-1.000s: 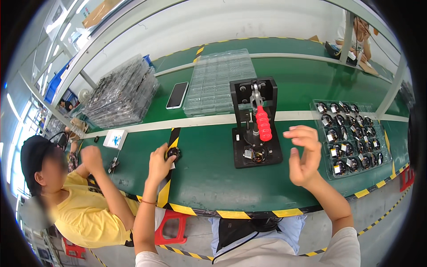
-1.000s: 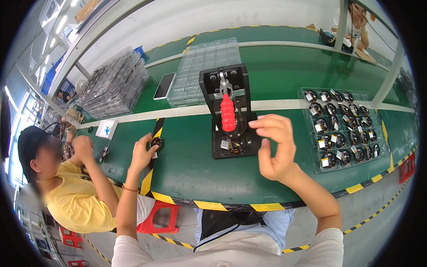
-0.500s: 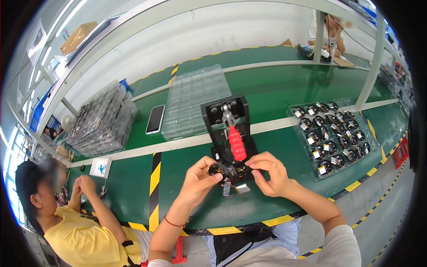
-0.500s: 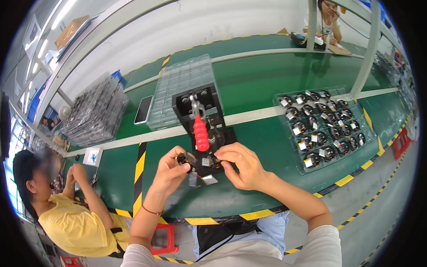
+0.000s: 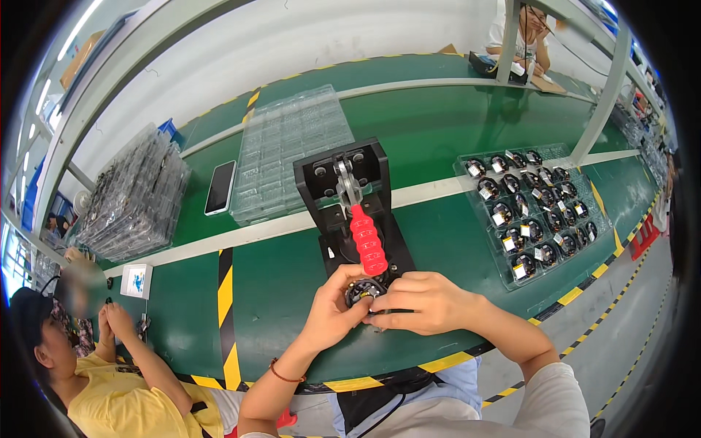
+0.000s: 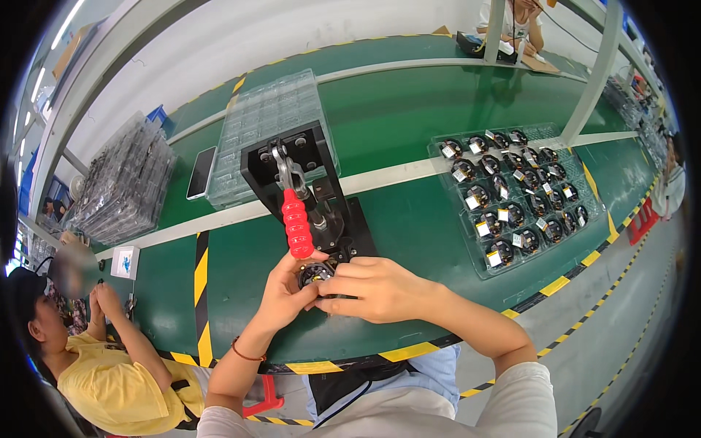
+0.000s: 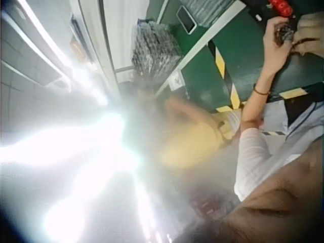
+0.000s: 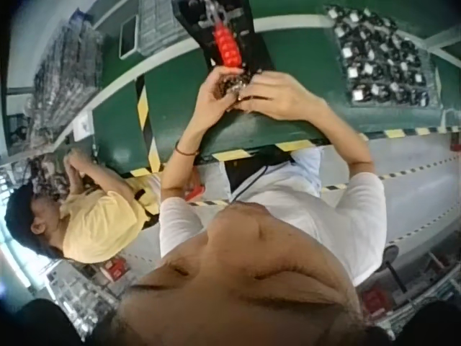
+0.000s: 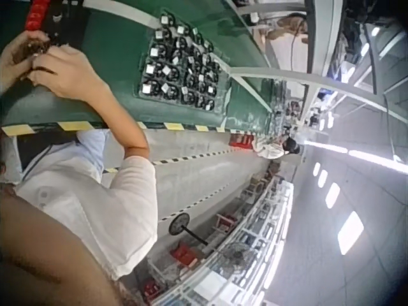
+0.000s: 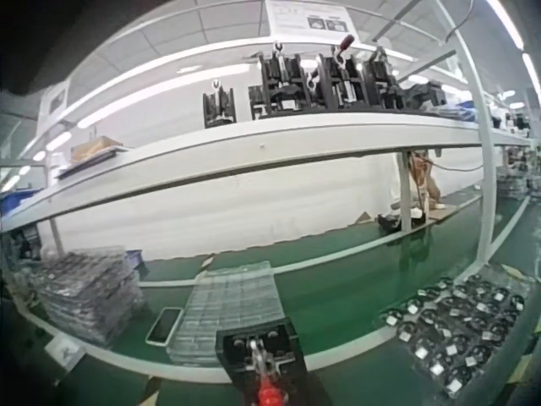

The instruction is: Assembling electronic components using a manual press tool on a production line.

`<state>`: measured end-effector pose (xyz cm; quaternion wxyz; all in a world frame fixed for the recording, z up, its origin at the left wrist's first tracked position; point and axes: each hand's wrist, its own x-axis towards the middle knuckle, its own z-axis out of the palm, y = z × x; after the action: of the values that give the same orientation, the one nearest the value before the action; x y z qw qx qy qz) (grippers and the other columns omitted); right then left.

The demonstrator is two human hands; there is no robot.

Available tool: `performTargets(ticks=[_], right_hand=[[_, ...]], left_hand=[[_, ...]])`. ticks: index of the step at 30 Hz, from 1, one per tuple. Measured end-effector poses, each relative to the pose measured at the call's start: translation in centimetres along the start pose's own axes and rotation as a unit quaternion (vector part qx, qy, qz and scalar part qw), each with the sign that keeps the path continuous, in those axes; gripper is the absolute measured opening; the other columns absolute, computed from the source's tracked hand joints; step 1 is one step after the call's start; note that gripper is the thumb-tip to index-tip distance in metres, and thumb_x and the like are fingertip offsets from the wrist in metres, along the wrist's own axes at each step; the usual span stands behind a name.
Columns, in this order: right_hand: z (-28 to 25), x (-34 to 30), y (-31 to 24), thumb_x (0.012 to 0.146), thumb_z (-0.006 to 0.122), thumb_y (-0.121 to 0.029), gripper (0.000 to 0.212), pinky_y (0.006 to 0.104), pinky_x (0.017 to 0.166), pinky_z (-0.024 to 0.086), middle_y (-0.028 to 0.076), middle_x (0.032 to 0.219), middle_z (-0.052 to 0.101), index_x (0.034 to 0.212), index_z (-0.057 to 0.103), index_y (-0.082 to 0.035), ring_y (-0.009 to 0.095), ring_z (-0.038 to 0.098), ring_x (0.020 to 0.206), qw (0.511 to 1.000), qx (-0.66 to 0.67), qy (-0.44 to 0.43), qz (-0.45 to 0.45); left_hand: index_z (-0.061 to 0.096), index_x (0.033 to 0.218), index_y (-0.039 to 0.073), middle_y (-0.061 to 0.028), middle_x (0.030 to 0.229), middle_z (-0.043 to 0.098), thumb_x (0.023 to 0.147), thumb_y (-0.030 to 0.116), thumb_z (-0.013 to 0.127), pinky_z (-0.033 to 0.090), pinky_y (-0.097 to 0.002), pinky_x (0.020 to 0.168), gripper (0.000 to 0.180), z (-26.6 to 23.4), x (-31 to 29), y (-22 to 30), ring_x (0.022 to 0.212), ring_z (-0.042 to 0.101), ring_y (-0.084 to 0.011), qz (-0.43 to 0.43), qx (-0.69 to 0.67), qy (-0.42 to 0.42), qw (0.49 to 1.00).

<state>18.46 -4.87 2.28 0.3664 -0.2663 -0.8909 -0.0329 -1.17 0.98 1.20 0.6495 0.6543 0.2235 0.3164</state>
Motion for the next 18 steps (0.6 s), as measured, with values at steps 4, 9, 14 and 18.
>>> performTargets(ticks=[4, 9, 14, 18], right_hand=[[1.4, -0.2, 0.0, 0.076, 0.073, -0.008, 0.016, 0.0283, 0.055, 0.047, 0.001, 0.081, 0.058, 0.089, 0.065, -0.005, 0.014, 0.057, 0.064, 0.985, 0.088, 0.112, 0.100], [2.3, -0.1, -1.9, 0.074, 0.074, 0.002, 0.026, 0.0226, 0.045, 0.041, 0.004, 0.073, 0.057, 0.096, 0.061, -0.004, 0.010, 0.056, 0.051, 0.920, 0.183, 0.164, 0.305], [2.5, -0.3, -1.8, 0.074, 0.074, 0.002, 0.025, 0.0225, 0.044, 0.041, 0.004, 0.073, 0.057, 0.095, 0.060, -0.004, 0.009, 0.057, 0.051, 0.935, 0.167, 0.164, 0.267], [2.3, -0.3, -1.9, 0.075, 0.074, 0.001, 0.023, 0.0231, 0.045, 0.042, 0.005, 0.075, 0.058, 0.094, 0.060, -0.003, 0.010, 0.058, 0.053, 0.945, 0.146, 0.157, 0.245]], left_hand=[[0.048, 0.118, 0.003, -0.0078, 0.102, 0.059, 0.086, -0.010, 0.053, 0.048, -0.0208, 0.055, 0.035, 0.1, -0.5, -0.7, 0.075, 0.057, -0.0075, 0.004, 0.024, -0.017, 1.000], [0.048, 0.108, 0.001, -0.0071, 0.097, 0.055, 0.088, -0.006, 0.054, 0.053, -0.0229, 0.058, 0.022, 0.5, -0.9, -1.2, 0.076, 0.056, -0.0088, 0.045, 0.017, 0.015, 0.999], [0.052, 0.095, -0.002, -0.0070, 0.095, 0.049, 0.095, 0.008, 0.051, 0.055, -0.0248, 0.060, 0.010, 0.0, -0.6, -0.2, 0.081, 0.053, -0.0113, 0.042, -0.005, -0.045, 0.998], [0.053, 0.092, -0.002, -0.0073, 0.097, 0.049, 0.096, 0.012, 0.050, 0.055, -0.0252, 0.063, 0.015, -0.4, -0.3, -0.4, 0.081, 0.053, -0.0119, 0.029, 0.013, -0.066, 0.997]])
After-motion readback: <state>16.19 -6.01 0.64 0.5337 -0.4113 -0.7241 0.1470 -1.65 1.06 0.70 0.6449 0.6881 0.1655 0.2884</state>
